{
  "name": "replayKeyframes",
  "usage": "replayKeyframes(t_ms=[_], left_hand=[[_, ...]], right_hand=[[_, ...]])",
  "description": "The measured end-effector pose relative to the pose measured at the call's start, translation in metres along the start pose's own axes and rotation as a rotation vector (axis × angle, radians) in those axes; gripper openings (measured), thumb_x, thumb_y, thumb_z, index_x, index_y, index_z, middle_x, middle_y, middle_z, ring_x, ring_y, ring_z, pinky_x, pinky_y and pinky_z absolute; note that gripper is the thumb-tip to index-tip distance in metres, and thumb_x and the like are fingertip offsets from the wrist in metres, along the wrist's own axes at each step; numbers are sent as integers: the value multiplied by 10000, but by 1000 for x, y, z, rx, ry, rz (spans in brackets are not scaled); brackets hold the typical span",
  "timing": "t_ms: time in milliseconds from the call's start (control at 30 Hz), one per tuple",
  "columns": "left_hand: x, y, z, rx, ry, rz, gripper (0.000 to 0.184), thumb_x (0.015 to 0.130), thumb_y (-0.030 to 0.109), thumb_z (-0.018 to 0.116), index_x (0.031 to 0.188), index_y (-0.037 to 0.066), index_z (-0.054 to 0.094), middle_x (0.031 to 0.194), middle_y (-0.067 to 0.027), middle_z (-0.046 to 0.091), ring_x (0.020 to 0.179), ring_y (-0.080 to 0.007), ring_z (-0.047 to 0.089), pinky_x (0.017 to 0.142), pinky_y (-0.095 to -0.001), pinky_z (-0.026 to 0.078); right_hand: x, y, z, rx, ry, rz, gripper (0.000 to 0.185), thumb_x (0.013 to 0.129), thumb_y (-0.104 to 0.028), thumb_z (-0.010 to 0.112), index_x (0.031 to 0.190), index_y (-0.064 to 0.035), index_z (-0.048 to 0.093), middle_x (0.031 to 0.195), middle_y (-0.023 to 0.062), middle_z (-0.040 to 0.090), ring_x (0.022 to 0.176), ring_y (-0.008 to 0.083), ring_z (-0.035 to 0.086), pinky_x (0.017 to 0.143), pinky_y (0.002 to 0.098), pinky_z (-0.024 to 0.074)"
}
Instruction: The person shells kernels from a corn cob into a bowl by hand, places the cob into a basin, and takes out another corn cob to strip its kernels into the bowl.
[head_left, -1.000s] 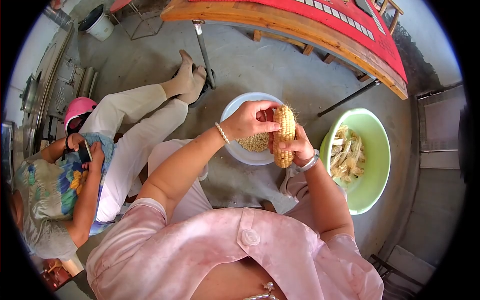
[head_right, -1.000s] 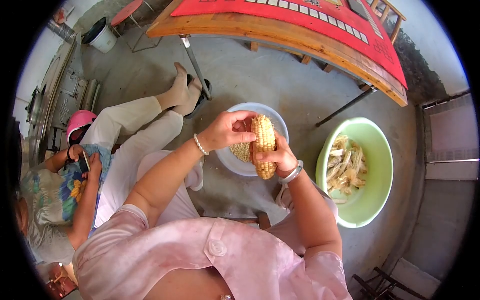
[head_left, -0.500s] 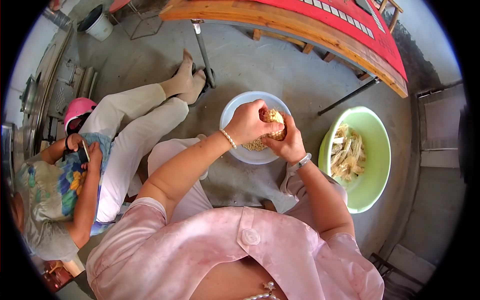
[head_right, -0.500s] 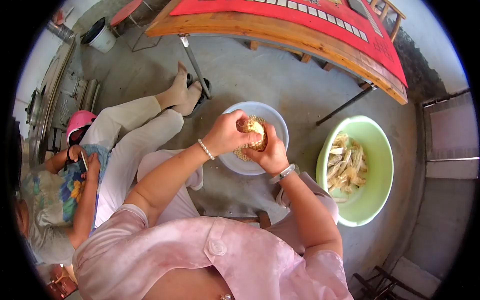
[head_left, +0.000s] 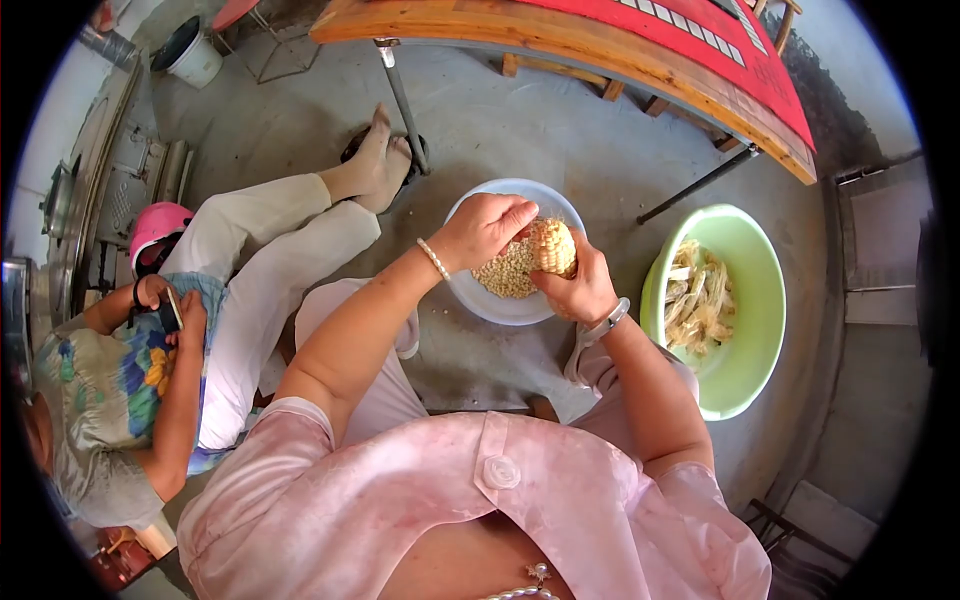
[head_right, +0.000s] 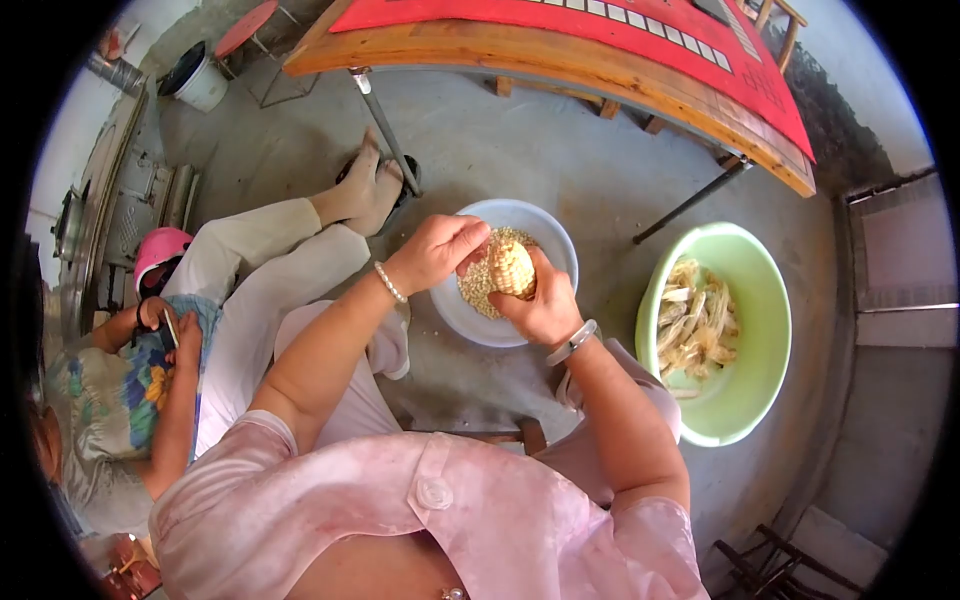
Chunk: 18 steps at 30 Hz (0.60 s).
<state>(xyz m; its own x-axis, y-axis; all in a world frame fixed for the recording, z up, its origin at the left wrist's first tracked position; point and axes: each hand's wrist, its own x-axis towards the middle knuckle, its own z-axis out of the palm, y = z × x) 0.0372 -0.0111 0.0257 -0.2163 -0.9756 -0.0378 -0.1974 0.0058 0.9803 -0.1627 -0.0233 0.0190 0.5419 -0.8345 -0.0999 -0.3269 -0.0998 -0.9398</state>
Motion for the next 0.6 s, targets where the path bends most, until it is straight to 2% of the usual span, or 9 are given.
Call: replayKeyframes(t_ms=[67,167,267,367,467,600], left_hand=[[0,5,-3,-2,-31,6,320,945,264,479,776,4,557,624,6,524,537,-59,478,504,-227,405],[-2,13,-8,-39,-154,3,290,939,252,488,799,9,560,640,14,527,556,-52,473,509,-221,403],[-3,10,-9,-205,-246,-47,224,921,213,510,827,16,561,669,24,528,575,-46,468,518,-215,400],[-4,18,-7,-251,-264,-80,182,898,191,532,828,24,553,688,29,522,589,-46,464,524,-212,395],[-3,17,-4,-245,-278,-72,170,880,187,553,824,27,551,694,29,519,596,-47,463,524,-215,394],[-1,11,-5,-60,-281,50,206,872,215,578,803,22,551,688,37,504,604,-52,430,532,-228,379]], right_hand=[[1,9,-2,146,-61,-32,560,654,-142,733,1136,17,495,942,108,625,815,216,620,759,342,490],[-2,-3,-7,396,-221,93,534,672,-105,722,1135,20,488,944,78,599,772,177,601,714,321,503],[-4,-18,-7,546,-267,191,425,663,-67,687,1033,28,500,821,93,602,684,175,619,624,298,516],[-4,-17,-11,638,-312,198,408,667,-89,686,1012,29,501,801,93,602,666,184,620,604,301,515],[-4,-17,-13,614,-313,194,396,673,-106,681,1003,25,503,785,93,601,664,184,619,601,297,512],[-4,-14,-12,548,-333,194,389,678,-101,676,1005,21,503,782,89,598,662,183,618,600,295,511]])
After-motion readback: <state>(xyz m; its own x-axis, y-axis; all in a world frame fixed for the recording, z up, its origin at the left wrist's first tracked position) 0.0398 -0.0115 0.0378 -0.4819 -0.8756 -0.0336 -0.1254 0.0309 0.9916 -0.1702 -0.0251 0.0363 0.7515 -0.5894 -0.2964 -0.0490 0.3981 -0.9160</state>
